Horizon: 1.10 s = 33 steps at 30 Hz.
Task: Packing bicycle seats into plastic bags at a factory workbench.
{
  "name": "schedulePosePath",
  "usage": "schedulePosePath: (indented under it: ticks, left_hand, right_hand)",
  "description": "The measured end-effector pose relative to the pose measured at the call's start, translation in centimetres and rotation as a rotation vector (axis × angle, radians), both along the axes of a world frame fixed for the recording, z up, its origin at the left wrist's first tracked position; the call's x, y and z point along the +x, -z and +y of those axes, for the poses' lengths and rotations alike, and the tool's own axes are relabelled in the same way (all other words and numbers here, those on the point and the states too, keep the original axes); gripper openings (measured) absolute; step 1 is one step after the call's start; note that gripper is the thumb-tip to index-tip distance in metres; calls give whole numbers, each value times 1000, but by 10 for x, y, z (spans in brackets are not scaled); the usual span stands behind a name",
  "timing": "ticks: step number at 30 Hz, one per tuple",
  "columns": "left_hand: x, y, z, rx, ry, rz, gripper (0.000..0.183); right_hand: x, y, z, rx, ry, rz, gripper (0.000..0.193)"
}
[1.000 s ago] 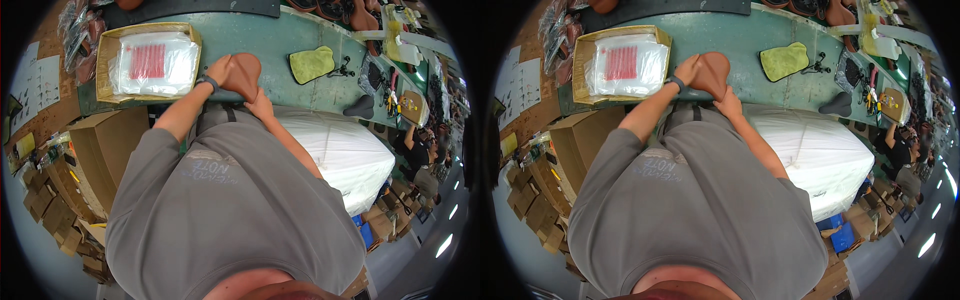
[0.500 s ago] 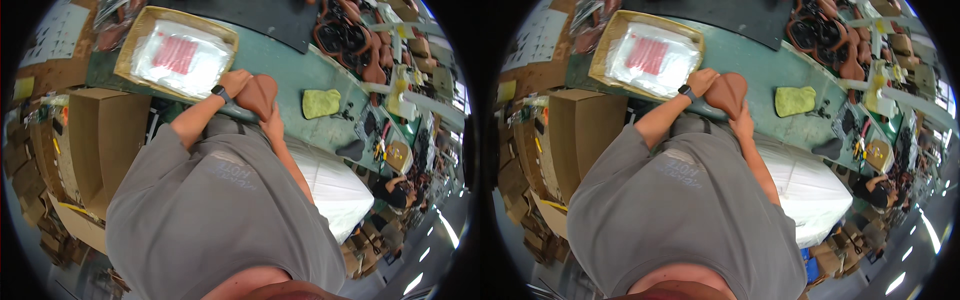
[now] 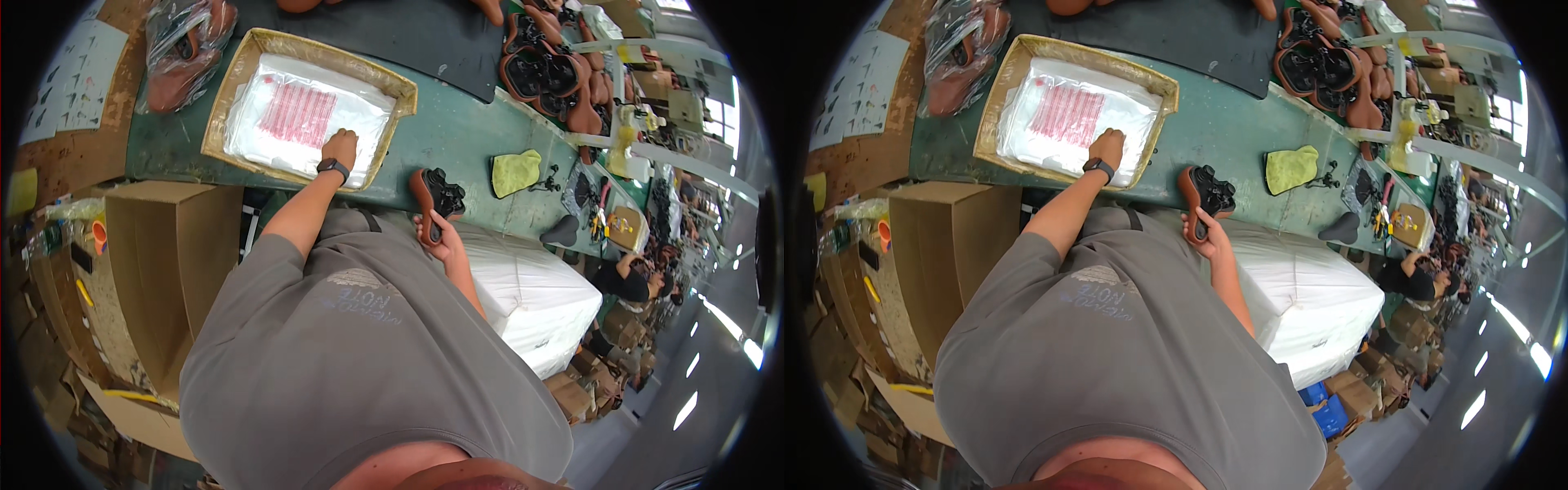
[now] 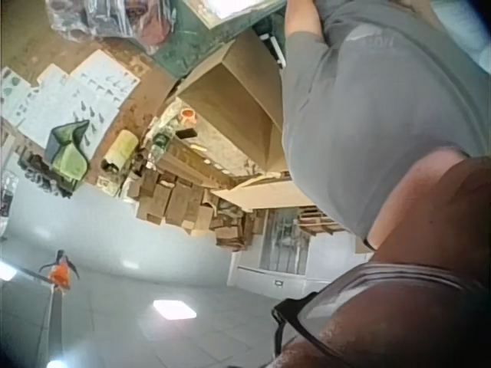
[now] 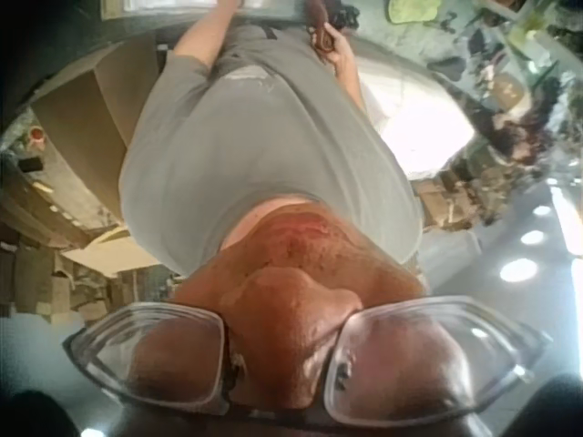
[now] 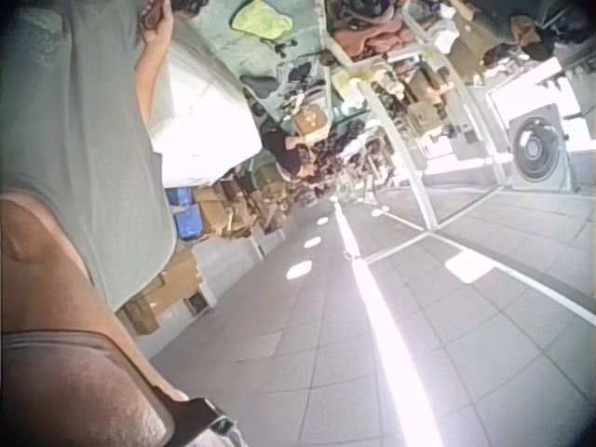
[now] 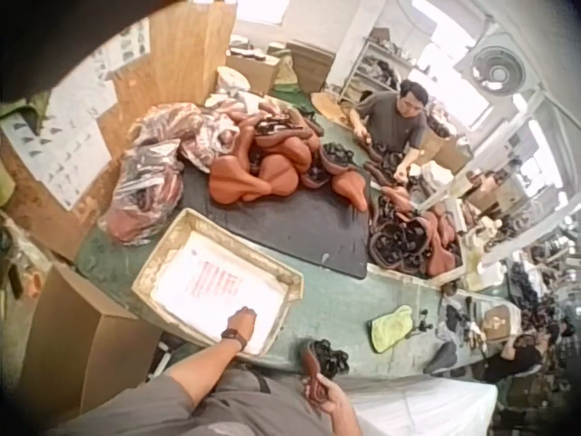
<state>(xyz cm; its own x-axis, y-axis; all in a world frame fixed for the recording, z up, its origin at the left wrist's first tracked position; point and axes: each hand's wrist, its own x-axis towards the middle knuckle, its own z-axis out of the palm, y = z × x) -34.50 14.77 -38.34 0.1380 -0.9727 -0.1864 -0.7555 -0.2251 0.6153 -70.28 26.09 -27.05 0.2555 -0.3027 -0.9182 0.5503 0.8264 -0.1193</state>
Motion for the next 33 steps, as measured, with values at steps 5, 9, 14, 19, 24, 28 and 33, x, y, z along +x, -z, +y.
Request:
schedulePosePath:
  ticks: [5, 9, 14, 19, 24, 28, 33]
  left_hand:
    - [20, 7, 4, 64, -317, 382, 26]
    - [86, -18, 4, 101, -413, 946, 37]
    - [143, -127, 25, -67, -205, 865, 32]
    - [183, -222, 52, -346, 150, 298, 22]
    - [215, -251, 87, -53, 9, 980, 26]
    - [266, -259, 115, -29, -484, 1739, 23]
    - [327, -275, 117, -163, -549, 2023, 12]
  right_hand:
    - [52, -11, 2, -92, 79, 110, 43]
    - [95, -60, 20, -352, -33, 189, 38]
    - [169, -122, -8, -731, -153, 115, 62]
    - [276, -183, -65, -778, -342, -114, 74]
    - [345, -185, -107, -631, -545, -119, 54]
    - [374, -181, -97, -617, -260, -305, 52]
    - [386, -200, -95, -830, -288, -346, 63]
